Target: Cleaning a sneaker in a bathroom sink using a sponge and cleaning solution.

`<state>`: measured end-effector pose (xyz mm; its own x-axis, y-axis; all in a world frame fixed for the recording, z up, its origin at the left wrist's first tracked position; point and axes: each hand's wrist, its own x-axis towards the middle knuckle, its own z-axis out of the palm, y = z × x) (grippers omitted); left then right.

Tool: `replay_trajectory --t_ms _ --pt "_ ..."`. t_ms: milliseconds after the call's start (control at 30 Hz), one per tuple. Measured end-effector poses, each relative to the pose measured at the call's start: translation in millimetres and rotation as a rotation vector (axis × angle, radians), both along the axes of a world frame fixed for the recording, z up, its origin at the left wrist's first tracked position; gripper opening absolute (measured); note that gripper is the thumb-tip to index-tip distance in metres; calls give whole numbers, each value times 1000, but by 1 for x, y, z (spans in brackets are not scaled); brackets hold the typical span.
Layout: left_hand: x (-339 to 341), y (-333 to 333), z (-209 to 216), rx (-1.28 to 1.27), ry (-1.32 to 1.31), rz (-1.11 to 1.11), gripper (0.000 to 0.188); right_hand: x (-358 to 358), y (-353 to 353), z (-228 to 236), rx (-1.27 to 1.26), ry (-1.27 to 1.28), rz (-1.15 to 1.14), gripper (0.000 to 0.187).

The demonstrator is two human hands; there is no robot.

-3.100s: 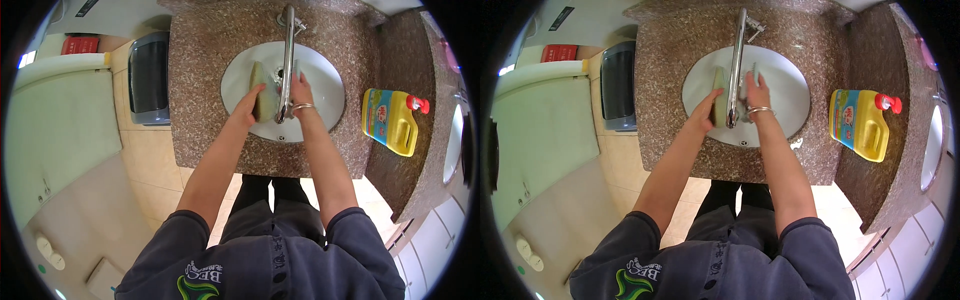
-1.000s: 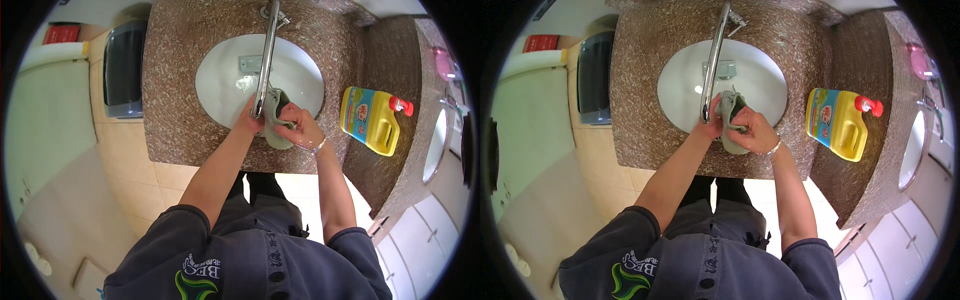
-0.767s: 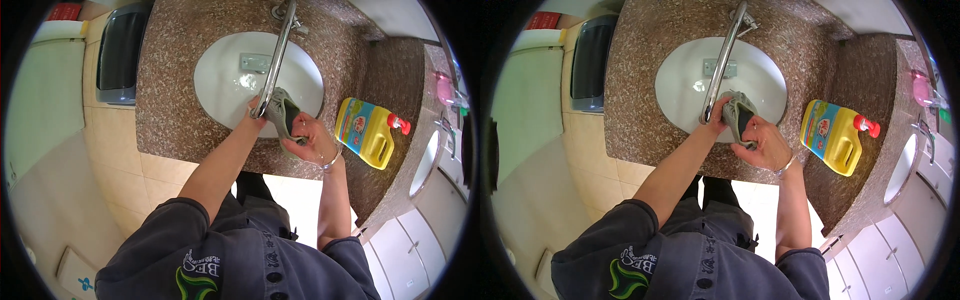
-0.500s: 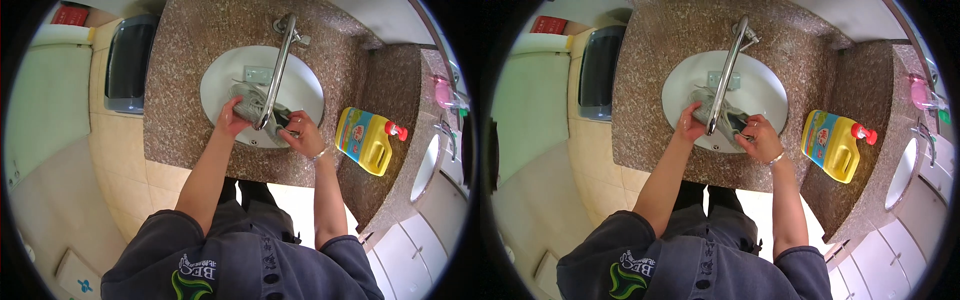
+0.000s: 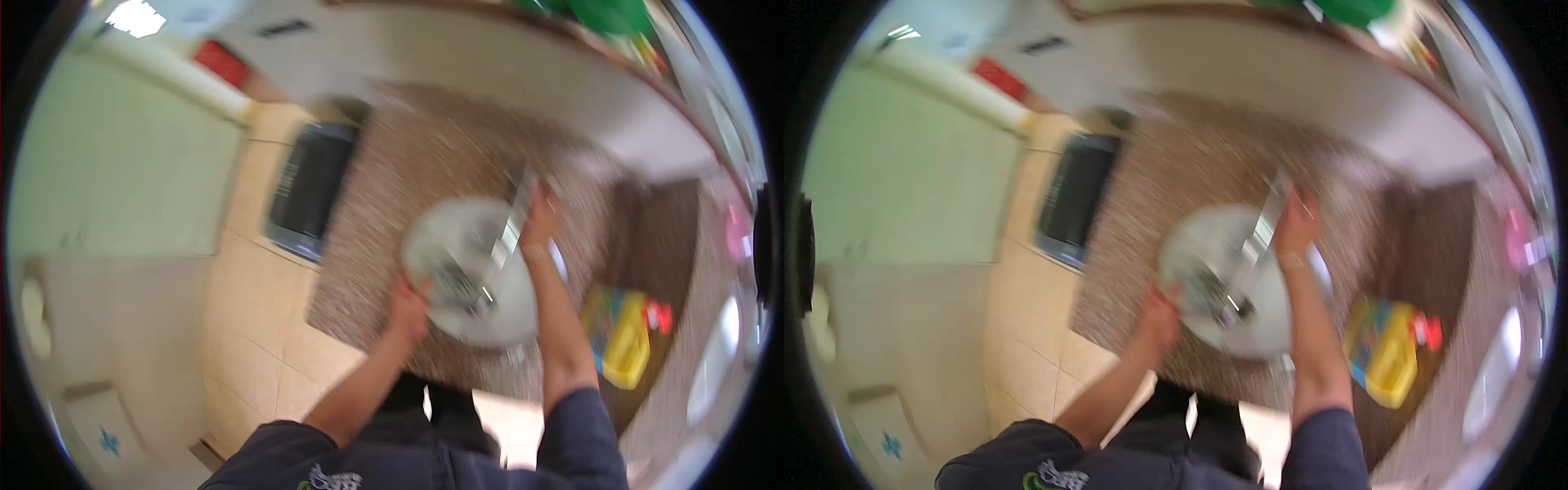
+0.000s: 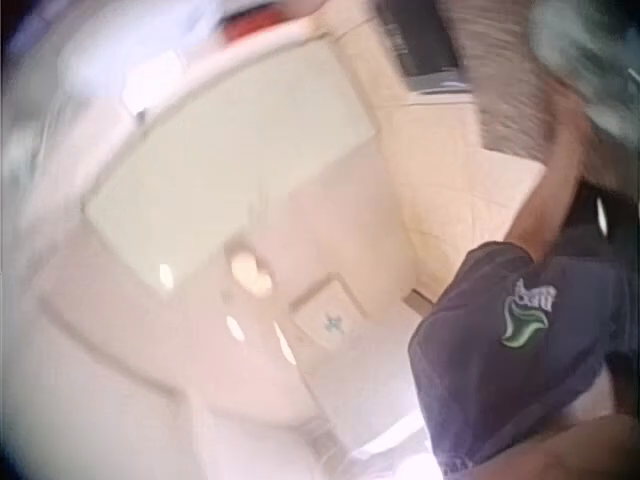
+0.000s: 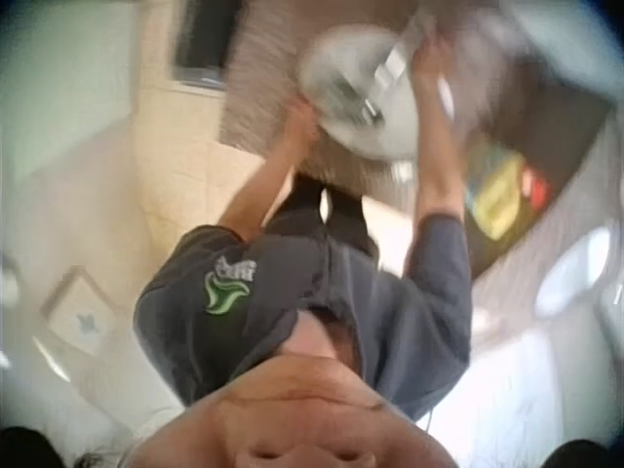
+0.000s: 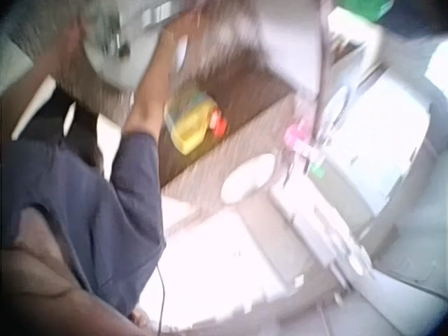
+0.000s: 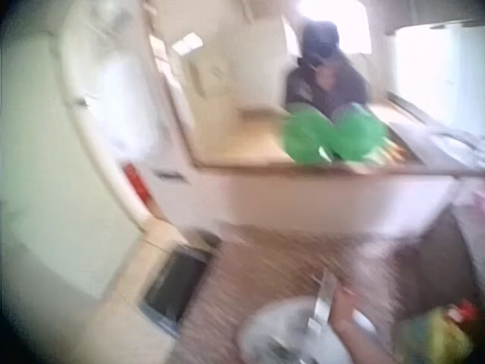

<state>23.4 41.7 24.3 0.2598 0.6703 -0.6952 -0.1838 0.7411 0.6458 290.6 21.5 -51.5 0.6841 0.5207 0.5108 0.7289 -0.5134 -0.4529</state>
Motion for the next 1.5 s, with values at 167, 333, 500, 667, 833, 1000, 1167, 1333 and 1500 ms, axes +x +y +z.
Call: replay_trajectory --t_ms 167,333,500,667,833,1000,1167,1333,1500 --pt "-17 -44 -52 61 -79 -63 41 32 -31 -31 -171 287 200 43" --pt "-14 -44 -49 -195 -109 62 43 59 -25 -102 327 775 112 44" --pt "0 -32 -62 -283 -164 169 39 -48 -45 -49 491 1123 201 54" --pt "11 -45 -118 -361 -162 218 39 -127 1 63 49 1093 125 54" --pt "12 -84 -113 -547 -266 254 38 -110 -18 57 -128 892 331 60" --pt "39 -131 -61 -273 -82 110 42 -80 -97 21 50 1074 100 59" --pt "87 -127 -48 289 177 -195 40 -51 -150 15 7 1011 70 45" --pt "113 -109 21 506 -14 -531 47 -27 -182 58 294 1147 4 39" --pt "99 -73 100 753 -131 -895 45 -21 -215 142 268 1092 333 68"
